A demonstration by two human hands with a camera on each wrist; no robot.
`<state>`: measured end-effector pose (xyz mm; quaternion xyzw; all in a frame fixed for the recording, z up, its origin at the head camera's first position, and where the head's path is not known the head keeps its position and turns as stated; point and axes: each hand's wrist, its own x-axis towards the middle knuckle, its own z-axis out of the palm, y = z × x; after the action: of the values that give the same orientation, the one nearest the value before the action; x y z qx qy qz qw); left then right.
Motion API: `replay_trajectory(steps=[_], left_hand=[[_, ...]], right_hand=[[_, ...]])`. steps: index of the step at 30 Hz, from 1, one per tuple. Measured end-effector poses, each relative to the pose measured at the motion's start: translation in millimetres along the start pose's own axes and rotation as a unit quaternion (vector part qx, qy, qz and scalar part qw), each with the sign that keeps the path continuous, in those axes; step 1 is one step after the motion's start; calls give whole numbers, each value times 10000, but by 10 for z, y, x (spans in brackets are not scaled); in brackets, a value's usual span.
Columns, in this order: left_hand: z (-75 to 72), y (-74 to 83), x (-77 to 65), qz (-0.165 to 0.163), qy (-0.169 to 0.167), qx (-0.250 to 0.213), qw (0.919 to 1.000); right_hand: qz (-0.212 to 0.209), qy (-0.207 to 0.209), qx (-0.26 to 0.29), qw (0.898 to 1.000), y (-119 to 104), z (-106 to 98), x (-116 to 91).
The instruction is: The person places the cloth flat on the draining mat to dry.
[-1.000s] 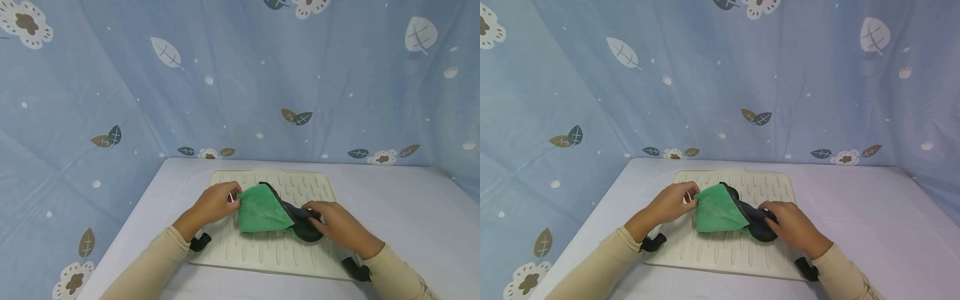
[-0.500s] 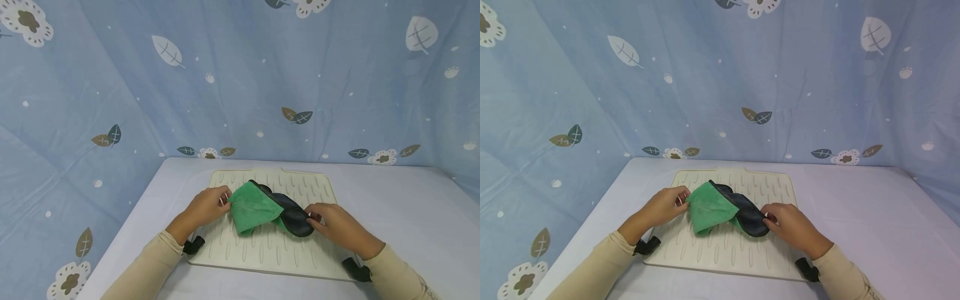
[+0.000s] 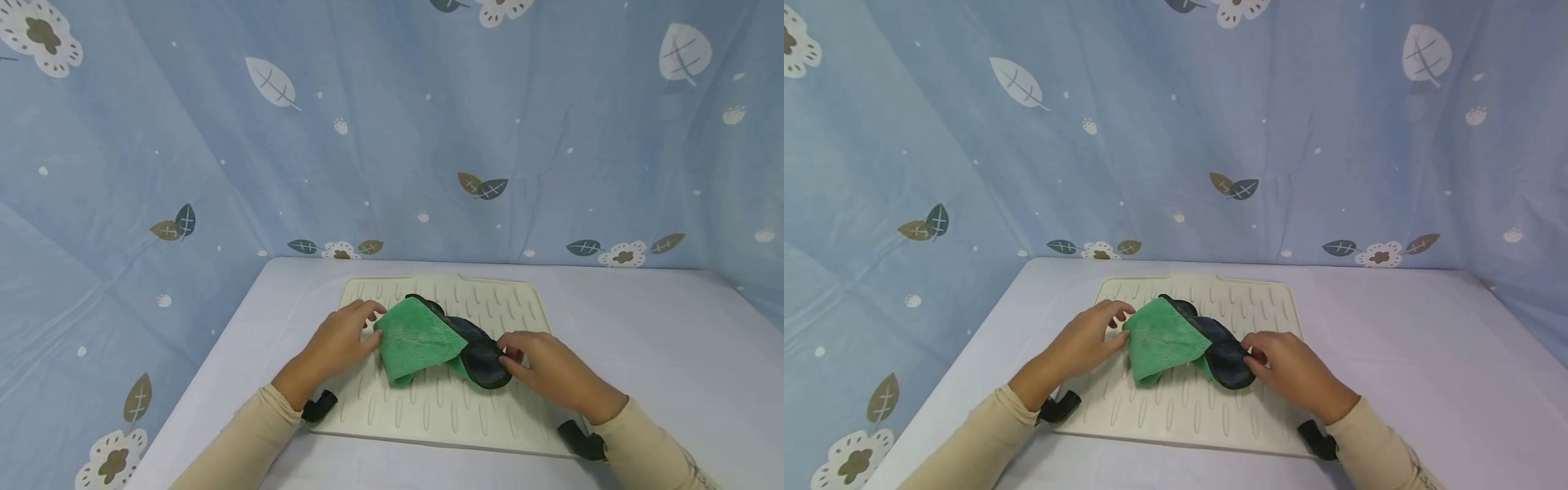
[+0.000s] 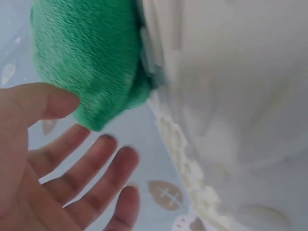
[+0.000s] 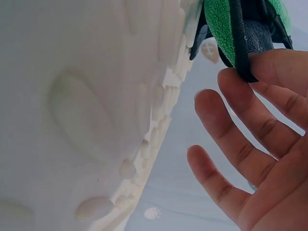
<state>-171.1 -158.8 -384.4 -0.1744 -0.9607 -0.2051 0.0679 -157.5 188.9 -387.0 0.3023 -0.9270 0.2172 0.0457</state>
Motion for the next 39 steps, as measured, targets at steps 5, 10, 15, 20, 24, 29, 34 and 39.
replay_trajectory(steps=[5,10,15,20,24,29,34,39], left_hand=[[-44,136,-59,514,283,120,9982],[-71,279,-127,1096,358,296,9929],[-61,357,-163,1412,199,629,9878],[-30,371,-179,1495,22,757,9859],[-8,365,-192,1483,-135,695,9864],[6,368,-195,1436,-230,657,9872],[37,362,-184,1302,-241,621,9893],[57,358,-179,1224,-171,573,9907]], right_hand=[[-12,41,37,10000,3,-3,-1],[-85,69,77,9999,10,1,-4],[-131,84,101,9998,14,9,-9],[-111,79,147,9998,13,15,-8],[-92,35,146,9998,14,24,-5],[-149,-8,98,9998,10,37,-1],[-205,-26,96,9997,-7,48,2],[-194,-18,63,9998,-14,52,-1]])
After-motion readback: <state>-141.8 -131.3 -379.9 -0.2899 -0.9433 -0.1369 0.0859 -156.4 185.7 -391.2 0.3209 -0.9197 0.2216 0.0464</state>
